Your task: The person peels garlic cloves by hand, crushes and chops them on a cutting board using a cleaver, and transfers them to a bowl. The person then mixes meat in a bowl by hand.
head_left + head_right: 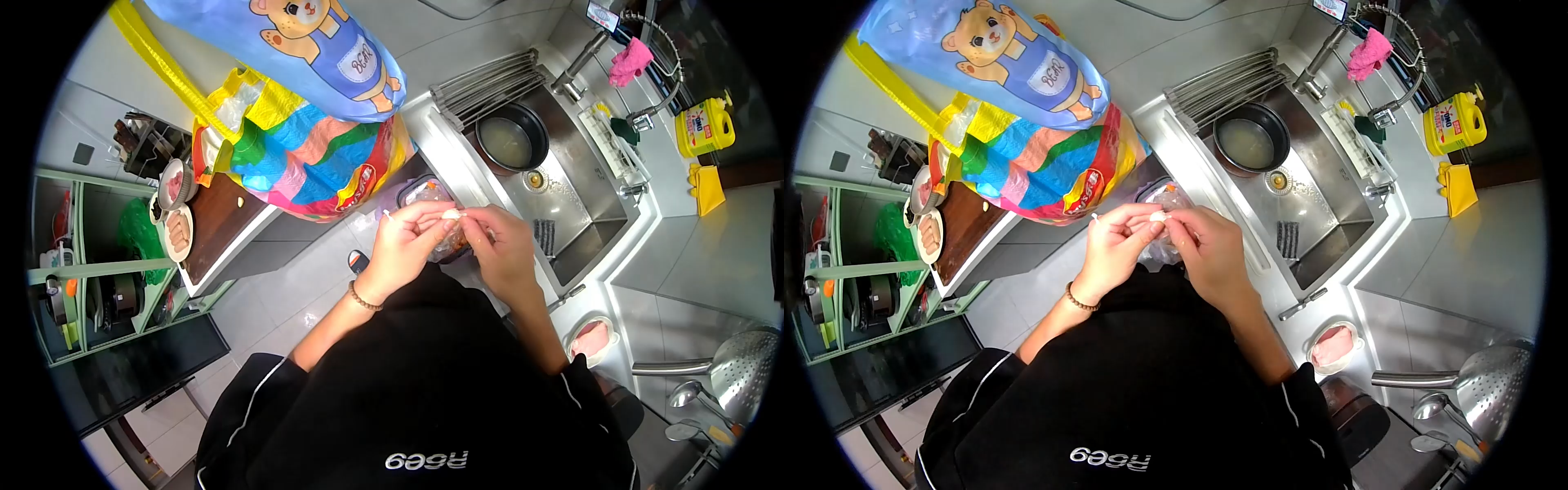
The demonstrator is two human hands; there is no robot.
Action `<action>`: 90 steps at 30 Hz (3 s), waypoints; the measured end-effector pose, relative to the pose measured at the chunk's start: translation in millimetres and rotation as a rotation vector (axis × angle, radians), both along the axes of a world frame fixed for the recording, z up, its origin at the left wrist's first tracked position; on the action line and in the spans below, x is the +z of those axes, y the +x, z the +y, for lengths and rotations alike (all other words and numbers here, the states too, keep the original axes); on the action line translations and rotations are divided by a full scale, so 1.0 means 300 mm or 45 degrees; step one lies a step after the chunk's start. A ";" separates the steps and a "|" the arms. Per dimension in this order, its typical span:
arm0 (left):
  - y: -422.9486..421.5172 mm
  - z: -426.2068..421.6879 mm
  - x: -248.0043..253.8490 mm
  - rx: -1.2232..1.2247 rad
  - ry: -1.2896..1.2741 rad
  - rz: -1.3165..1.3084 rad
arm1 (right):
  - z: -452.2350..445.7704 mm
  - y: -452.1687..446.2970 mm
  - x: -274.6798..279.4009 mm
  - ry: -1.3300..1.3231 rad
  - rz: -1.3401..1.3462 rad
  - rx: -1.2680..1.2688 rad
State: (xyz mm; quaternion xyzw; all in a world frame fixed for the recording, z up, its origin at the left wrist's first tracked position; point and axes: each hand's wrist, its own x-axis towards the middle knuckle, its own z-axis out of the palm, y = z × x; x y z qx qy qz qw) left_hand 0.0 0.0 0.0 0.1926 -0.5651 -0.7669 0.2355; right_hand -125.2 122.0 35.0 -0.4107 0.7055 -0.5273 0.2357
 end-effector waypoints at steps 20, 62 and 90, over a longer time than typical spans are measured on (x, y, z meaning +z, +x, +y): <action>0.058 0.005 0.208 -0.134 -0.341 -0.077 | 0.024 -0.023 0.141 0.075 -0.476 0.422; 0.015 0.003 0.099 -0.084 0.505 0.226 | 0.029 0.009 0.123 -0.031 0.224 -0.130; -0.004 0.105 0.185 0.332 0.069 0.207 | 0.004 0.111 0.168 -0.239 -0.731 -0.243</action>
